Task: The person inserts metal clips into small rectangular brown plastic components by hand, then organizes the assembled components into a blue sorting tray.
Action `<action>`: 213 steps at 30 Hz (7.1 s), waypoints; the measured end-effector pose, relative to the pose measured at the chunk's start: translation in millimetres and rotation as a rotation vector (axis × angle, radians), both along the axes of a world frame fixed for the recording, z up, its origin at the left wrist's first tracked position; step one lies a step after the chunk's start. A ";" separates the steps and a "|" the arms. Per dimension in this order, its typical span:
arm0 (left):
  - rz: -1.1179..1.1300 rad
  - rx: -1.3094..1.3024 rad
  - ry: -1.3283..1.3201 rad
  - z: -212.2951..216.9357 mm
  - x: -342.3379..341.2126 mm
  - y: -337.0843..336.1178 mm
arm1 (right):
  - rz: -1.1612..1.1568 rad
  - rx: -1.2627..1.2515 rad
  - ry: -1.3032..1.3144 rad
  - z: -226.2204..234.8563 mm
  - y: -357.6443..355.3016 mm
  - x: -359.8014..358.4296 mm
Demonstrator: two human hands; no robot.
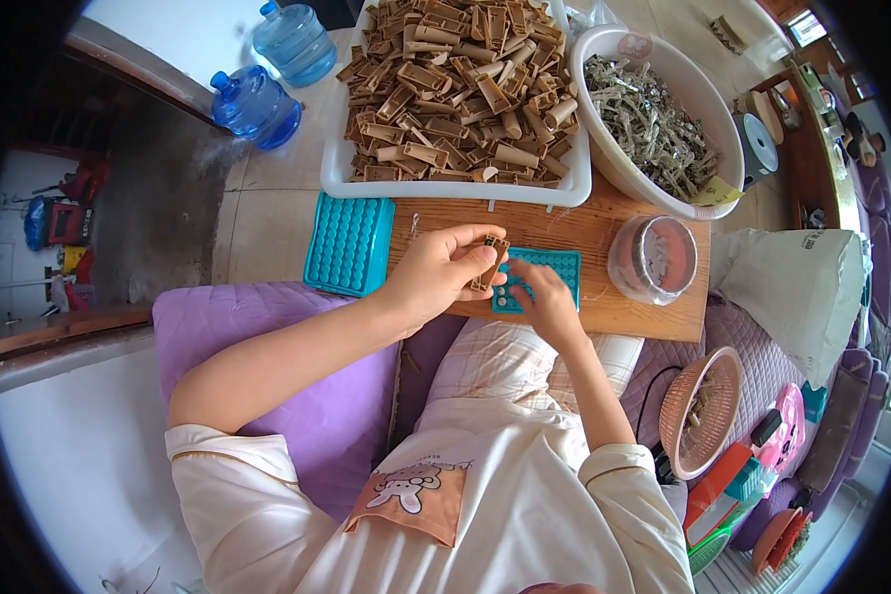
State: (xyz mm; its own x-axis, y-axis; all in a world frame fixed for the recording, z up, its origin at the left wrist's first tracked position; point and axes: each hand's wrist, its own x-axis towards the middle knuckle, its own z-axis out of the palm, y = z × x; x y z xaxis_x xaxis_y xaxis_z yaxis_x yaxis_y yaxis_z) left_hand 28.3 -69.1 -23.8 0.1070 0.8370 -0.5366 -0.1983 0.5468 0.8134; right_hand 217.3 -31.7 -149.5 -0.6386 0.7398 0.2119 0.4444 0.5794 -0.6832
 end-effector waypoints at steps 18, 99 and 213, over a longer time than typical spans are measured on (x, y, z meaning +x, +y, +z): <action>-0.113 -0.106 -0.096 -5.6 0.0 -6.2 | 0.163 0.237 -0.123 -17.9 -0.3 0.2; -0.079 -0.002 0.025 1.2 2.7 -11.0 | -0.088 0.213 0.345 63.6 -3.3 -6.2; -0.905 -0.241 -0.328 10.5 26.9 -49.2 | 0.331 0.210 -0.183 7.5 -32.7 -238.3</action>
State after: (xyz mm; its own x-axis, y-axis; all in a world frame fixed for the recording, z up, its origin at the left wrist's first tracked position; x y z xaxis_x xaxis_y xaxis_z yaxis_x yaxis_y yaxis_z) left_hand 55.2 -118.3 -13.3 0.8257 0.2391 -0.5110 0.1800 0.7468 0.6402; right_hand -20.9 -64.3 -141.9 -0.8750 0.4420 0.1973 0.3142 0.8288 -0.4630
